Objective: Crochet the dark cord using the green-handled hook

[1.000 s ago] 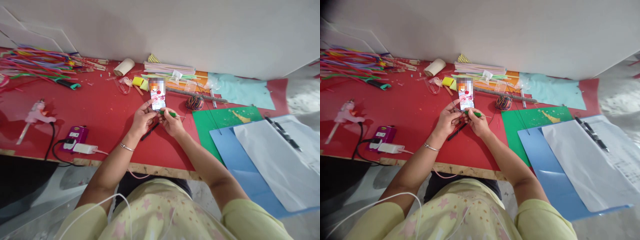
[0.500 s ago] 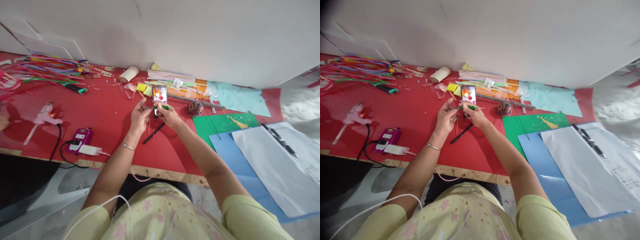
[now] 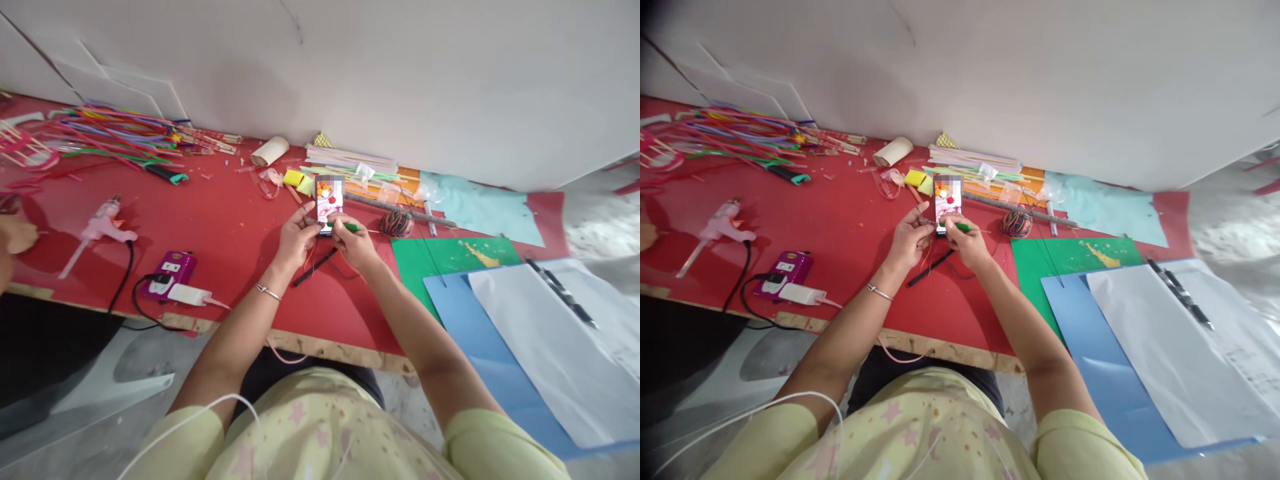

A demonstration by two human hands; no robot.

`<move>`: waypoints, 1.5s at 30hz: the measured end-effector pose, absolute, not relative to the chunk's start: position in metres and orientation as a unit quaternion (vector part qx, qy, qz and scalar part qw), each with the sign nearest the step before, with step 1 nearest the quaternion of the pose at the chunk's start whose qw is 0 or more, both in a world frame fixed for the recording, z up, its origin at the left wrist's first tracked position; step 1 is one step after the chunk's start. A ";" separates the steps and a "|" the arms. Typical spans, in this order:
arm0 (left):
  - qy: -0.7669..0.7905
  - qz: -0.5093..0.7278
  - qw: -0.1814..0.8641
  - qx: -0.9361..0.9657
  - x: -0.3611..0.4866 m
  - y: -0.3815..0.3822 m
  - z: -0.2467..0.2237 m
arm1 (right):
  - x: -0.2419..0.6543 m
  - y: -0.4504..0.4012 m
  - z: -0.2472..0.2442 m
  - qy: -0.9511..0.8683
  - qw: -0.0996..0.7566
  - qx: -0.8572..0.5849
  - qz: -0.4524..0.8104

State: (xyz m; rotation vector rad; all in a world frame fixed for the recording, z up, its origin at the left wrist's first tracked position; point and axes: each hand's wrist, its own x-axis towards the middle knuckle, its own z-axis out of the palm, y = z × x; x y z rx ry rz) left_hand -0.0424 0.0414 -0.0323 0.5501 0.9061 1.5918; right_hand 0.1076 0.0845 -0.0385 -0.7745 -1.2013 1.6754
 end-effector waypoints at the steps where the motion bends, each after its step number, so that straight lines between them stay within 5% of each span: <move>1: 0.384 0.674 0.585 0.238 -0.040 0.040 -0.033 | 0.111 0.082 -0.039 -0.484 0.460 -0.316 0.674; 45: 0.385 0.650 0.606 0.251 -0.042 0.037 -0.036 | 0.130 0.081 -0.064 -0.493 0.513 -0.280 0.644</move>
